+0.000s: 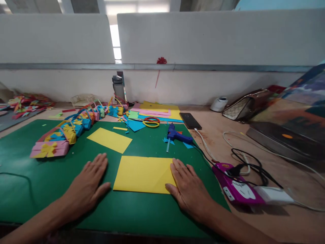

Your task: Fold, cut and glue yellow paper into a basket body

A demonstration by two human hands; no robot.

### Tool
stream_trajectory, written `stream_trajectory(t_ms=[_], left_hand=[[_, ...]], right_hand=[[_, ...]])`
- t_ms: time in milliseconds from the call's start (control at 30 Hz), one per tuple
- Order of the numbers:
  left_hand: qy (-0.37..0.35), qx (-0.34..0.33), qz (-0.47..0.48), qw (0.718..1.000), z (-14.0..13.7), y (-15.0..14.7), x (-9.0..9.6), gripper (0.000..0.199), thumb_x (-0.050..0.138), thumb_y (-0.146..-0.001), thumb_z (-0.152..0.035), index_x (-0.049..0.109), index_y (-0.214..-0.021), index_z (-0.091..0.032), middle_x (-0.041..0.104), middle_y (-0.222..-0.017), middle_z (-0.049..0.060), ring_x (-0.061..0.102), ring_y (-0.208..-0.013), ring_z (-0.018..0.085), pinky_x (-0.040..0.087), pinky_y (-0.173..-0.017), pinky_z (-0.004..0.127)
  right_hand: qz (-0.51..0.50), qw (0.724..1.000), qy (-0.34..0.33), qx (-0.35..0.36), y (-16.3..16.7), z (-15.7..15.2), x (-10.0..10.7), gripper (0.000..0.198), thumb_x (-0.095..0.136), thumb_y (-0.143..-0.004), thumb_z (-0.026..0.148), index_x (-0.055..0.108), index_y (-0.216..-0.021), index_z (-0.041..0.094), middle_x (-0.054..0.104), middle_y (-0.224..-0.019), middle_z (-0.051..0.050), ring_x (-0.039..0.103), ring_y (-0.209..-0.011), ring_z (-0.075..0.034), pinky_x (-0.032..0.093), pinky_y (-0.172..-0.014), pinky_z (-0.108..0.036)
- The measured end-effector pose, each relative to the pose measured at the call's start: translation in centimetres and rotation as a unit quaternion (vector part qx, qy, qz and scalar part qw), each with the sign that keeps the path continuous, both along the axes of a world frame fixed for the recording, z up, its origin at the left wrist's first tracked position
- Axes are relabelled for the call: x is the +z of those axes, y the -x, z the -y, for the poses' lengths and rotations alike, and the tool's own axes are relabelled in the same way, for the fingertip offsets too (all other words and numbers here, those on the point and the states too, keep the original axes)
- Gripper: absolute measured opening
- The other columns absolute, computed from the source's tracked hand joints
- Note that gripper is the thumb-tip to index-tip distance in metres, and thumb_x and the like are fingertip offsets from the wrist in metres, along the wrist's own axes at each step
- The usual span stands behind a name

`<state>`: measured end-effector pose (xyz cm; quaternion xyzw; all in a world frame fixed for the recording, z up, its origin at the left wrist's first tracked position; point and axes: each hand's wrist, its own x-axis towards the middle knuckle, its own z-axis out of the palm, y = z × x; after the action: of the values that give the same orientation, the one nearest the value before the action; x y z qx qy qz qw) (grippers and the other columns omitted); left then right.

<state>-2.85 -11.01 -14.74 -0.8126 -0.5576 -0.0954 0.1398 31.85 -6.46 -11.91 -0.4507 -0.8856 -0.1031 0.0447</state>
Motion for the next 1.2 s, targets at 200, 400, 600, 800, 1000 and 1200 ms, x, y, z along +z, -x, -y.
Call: stream_trajectory(t_ms=[200,400,600,800,1000,1200], left_hand=[[0.09,-0.189,0.003,0.978,0.1,-3.4,2.5,0.077,0.034,-0.094,-0.056,-0.005,-0.149,-0.018,0.023,-0.151,0.011,0.026,-0.138,0.027,0.027,-0.11,0.041],[0.062,-0.11,0.004,0.992,-0.1,0.3,0.8,0.08,0.042,-0.09,-0.058,0.003,-0.149,-0.021,0.025,-0.151,0.01,0.029,-0.136,0.029,0.032,-0.108,0.043],[0.033,-0.074,0.068,0.994,-1.0,1.1,0.7,0.047,0.037,-0.097,-0.039,0.039,-0.14,-0.02,0.045,-0.141,0.009,0.042,-0.13,0.026,0.042,-0.102,0.044],[0.135,-0.21,0.067,0.966,-0.3,-0.4,2.6,0.058,0.043,-0.094,-0.042,0.023,-0.146,-0.025,0.041,-0.144,0.007,0.033,-0.135,0.025,0.028,-0.111,0.048],[0.189,-0.177,0.044,0.965,-0.8,-1.0,3.3,0.069,0.042,-0.094,-0.048,0.007,-0.148,-0.027,0.02,-0.152,0.006,0.019,-0.139,0.028,0.022,-0.111,0.053],[0.158,-0.161,0.056,0.973,-1.0,-0.2,2.6,0.056,0.044,-0.094,-0.041,0.023,-0.145,-0.033,0.029,-0.149,0.003,0.025,-0.137,0.028,0.025,-0.11,0.051]], right_hand=[[-0.046,0.994,-0.071,0.071,-0.5,0.2,0.2,0.046,0.045,-0.092,0.042,0.06,-0.114,0.005,0.059,-0.122,-0.024,0.055,-0.114,-0.033,0.046,-0.09,-0.052],[-0.04,0.962,-0.117,0.243,0.0,1.3,1.5,0.021,0.046,-0.093,0.021,0.063,-0.101,0.011,0.069,-0.1,-0.015,0.063,-0.097,-0.024,0.051,-0.081,-0.036],[0.06,0.969,-0.148,0.189,1.2,2.4,2.1,0.028,0.042,-0.078,-0.004,0.062,-0.087,0.012,0.066,-0.08,-0.012,0.061,-0.074,-0.022,0.049,-0.061,-0.032],[0.057,0.973,-0.187,0.122,1.2,1.0,2.1,0.034,0.036,-0.07,-0.012,0.058,-0.077,0.014,0.06,-0.068,-0.008,0.058,-0.06,-0.019,0.042,-0.049,-0.027],[0.026,0.967,-0.207,0.145,0.8,0.6,2.2,0.036,0.033,-0.075,-0.011,0.061,-0.085,0.011,0.063,-0.07,-0.008,0.06,-0.062,-0.018,0.044,-0.054,-0.027],[-0.004,0.973,-0.183,0.142,0.5,0.6,2.3,0.034,0.033,-0.077,-0.01,0.059,-0.081,0.013,0.063,-0.071,-0.008,0.06,-0.064,-0.018,0.042,-0.055,-0.026]])
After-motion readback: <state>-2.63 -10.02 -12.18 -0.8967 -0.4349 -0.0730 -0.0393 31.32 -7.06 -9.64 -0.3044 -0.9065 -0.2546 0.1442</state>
